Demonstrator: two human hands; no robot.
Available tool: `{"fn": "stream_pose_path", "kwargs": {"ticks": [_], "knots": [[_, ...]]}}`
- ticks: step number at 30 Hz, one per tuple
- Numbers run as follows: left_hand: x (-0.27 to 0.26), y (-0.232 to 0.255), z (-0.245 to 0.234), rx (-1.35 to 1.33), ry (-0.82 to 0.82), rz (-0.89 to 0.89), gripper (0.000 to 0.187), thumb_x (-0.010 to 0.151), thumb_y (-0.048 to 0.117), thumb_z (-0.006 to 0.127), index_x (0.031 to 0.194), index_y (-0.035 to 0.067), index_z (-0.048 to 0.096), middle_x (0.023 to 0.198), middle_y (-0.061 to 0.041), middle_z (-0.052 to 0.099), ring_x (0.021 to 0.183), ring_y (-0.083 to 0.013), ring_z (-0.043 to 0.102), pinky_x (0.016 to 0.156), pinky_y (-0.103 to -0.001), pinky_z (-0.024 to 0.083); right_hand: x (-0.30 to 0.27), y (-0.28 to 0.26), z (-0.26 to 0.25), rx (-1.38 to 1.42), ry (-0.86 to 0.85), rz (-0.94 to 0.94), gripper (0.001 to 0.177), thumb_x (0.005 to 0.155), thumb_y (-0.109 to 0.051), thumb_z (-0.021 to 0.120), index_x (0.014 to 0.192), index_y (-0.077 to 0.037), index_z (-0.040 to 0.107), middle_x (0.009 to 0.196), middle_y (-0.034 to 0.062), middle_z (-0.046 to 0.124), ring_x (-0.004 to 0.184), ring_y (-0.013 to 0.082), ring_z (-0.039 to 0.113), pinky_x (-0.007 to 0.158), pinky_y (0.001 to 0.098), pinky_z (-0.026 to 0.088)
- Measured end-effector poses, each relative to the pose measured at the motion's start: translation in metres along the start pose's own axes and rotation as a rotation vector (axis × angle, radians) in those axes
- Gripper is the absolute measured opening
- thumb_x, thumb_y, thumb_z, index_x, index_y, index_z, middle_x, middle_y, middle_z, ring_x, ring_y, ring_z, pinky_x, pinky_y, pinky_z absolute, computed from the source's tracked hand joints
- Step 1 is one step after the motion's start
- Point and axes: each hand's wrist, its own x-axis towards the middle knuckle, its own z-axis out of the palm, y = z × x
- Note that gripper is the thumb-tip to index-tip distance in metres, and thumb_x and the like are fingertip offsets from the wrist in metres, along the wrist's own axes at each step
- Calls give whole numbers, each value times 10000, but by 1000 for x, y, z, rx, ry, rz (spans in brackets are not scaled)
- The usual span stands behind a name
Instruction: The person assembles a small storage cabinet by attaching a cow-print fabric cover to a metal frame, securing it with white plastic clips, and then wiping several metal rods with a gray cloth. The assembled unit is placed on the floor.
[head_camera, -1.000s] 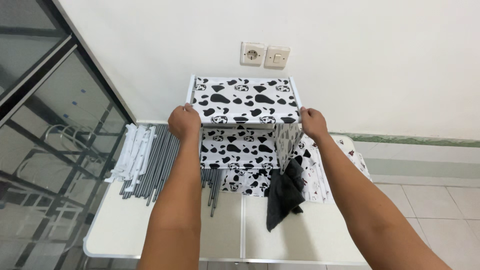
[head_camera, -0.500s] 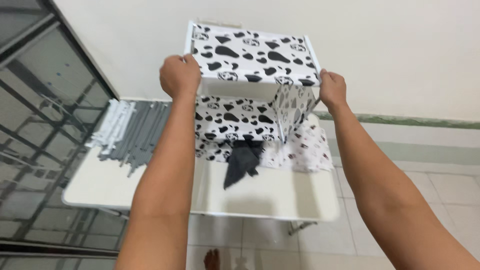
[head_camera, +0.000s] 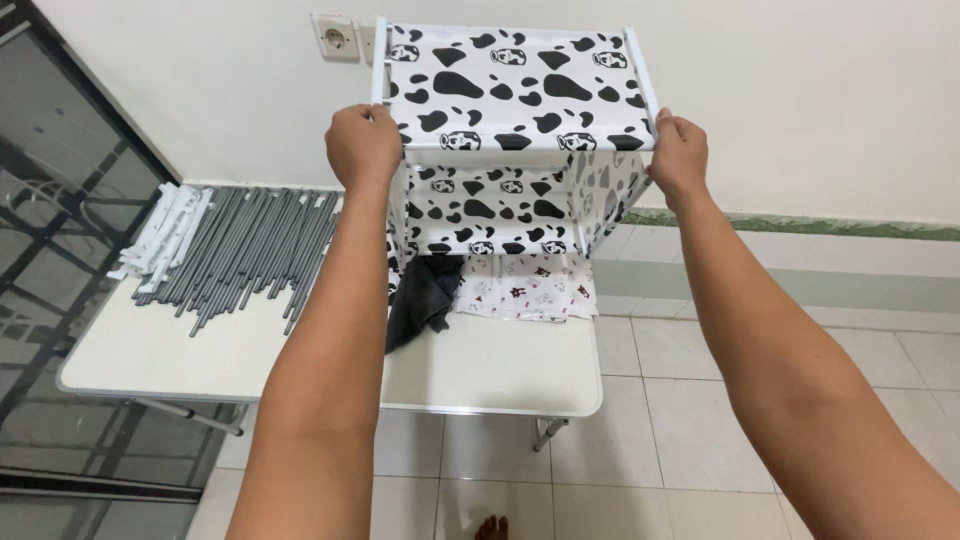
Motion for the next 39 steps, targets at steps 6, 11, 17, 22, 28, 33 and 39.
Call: {"fn": "stream_pose_path", "kwargs": {"ticks": [6, 11, 17, 22, 28, 33, 39], "knots": [[3, 9, 40, 2, -196, -44, 266, 823, 265, 645, 752, 53, 789, 730, -151, 736, 714, -319, 718, 739, -400, 566, 33, 9, -46, -47, -1, 5, 445, 1065, -386, 535, 1023, 23, 707, 787, 37, 644, 653, 128, 604, 532, 309, 528], [0, 18, 71, -70, -336, -104, 273, 801, 287, 650, 725, 72, 800, 674, -78, 757, 670, -220, 747, 716, -330, 577, 53, 24, -70, -121, 34, 22, 458, 1060, -389, 541, 1038, 34, 714, 801, 55, 660, 669, 134, 620, 546, 319, 540], [-11, 43, 131, -5, -436, -19, 261, 803, 336, 715, 768, 101, 821, 711, -68, 755, 693, -220, 715, 722, -344, 550, 75, 44, -119, -309, 120, 29, 482, 1037, -413, 601, 948, 42, 733, 772, 121, 672, 663, 198, 637, 606, 362, 545], [-50, 73, 204, 29, -560, 8, 296, 873, 373, 695, 836, 106, 817, 781, -101, 773, 777, -272, 743, 774, -382, 569, 76, 87, -197, -656, 163, -52, 511, 1005, -476, 663, 971, 27, 747, 776, 181, 698, 689, 280, 668, 682, 403, 520], [-136, 138, 288, 43, -590, 69, 338, 879, 403, 699, 874, 86, 815, 831, -123, 771, 819, -303, 739, 787, -406, 567, 88, 149, -316, -702, 219, -48, 503, 1024, -463, 656, 963, 31, 732, 785, 161, 685, 719, 298, 667, 695, 416, 518], [-227, 180, 353, 92, -621, 62, 373, 896, 418, 686, 884, 64, 802, 867, -161, 769, 852, -330, 745, 807, -420, 576, 97, 222, -419, -720, 164, -16, 469, 1016, -458, 647, 928, -9, 751, 782, 159, 696, 740, 314, 665, 735, 421, 516], [-336, 155, 443, 158, -578, 1, 342, 910, 374, 666, 910, 56, 793, 920, -206, 752, 914, -390, 718, 836, -462, 560, 103, 325, -488, -811, -2, -40, 402, 993, -402, 596, 1005, -25, 735, 804, 154, 713, 784, 347, 689, 756, 429, 524]]}}
